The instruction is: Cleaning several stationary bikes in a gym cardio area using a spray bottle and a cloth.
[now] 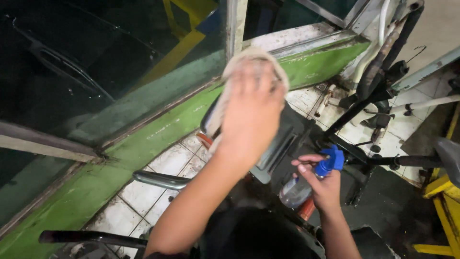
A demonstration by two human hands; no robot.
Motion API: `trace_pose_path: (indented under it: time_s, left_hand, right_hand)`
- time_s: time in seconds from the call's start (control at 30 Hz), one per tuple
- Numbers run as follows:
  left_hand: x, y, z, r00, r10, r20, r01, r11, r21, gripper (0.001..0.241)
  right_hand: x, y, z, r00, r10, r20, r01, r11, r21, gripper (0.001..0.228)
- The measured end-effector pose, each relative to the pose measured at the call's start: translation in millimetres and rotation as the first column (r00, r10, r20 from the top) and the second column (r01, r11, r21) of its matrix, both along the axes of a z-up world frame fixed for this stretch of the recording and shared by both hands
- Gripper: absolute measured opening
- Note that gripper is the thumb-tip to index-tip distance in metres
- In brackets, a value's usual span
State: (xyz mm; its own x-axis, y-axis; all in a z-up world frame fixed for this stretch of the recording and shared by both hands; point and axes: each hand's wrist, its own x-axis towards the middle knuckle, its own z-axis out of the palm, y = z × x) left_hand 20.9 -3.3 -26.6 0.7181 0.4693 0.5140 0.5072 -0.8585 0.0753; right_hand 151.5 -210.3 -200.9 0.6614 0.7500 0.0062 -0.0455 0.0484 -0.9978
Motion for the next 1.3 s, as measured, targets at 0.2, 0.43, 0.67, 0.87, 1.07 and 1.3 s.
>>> trace_pose_path:
  time_s: [0.2, 0.43, 0.67, 0.87, 1.07, 1.3]
  left_hand:
    - [22, -46, -29, 0.942, -0.113, -0.317, 0.139, 0.988, 0.061, 0.042]
    - [-28, -108, -60, 0.977, -0.117, -0.176, 0.129, 0.990, 0.059, 0.041]
    - [-63, -118, -75, 0.982, 0.126, 0.140, -0.120, 0.991, -0.053, 0.036]
    - [-41, -58, -31, 0.942, 0.253, 0.220, -0.259, 0.966, -0.002, 0.040]
    - [16, -32, -41, 0.972, 0.232, 0.034, -0.234, 0.963, 0.133, 0.043]
    - [-6, -112, -55, 0.986, 0.163, -0.037, -0.159, 0.982, 0.106, 0.051]
  right_hand:
    - [1, -18, -10, 0.998, 0.057, -0.032, -0.058, 0.998, -0.020, 0.026]
    - [24, -52, -20, 0.996, 0.060, -0.068, -0.064, 0.996, -0.061, 0.026]
    - [43, -82, -17, 0.992, 0.125, -0.024, -0.126, 0.988, -0.085, 0.025]
    - [50, -95, -11, 0.983, 0.180, -0.029, -0.182, 0.975, -0.126, 0.026]
    - [32, -93, -18, 0.970, 0.242, -0.041, -0.244, 0.964, -0.101, 0.026]
    - [14, -78, -27, 0.947, 0.317, -0.057, -0.321, 0.940, -0.118, 0.024]
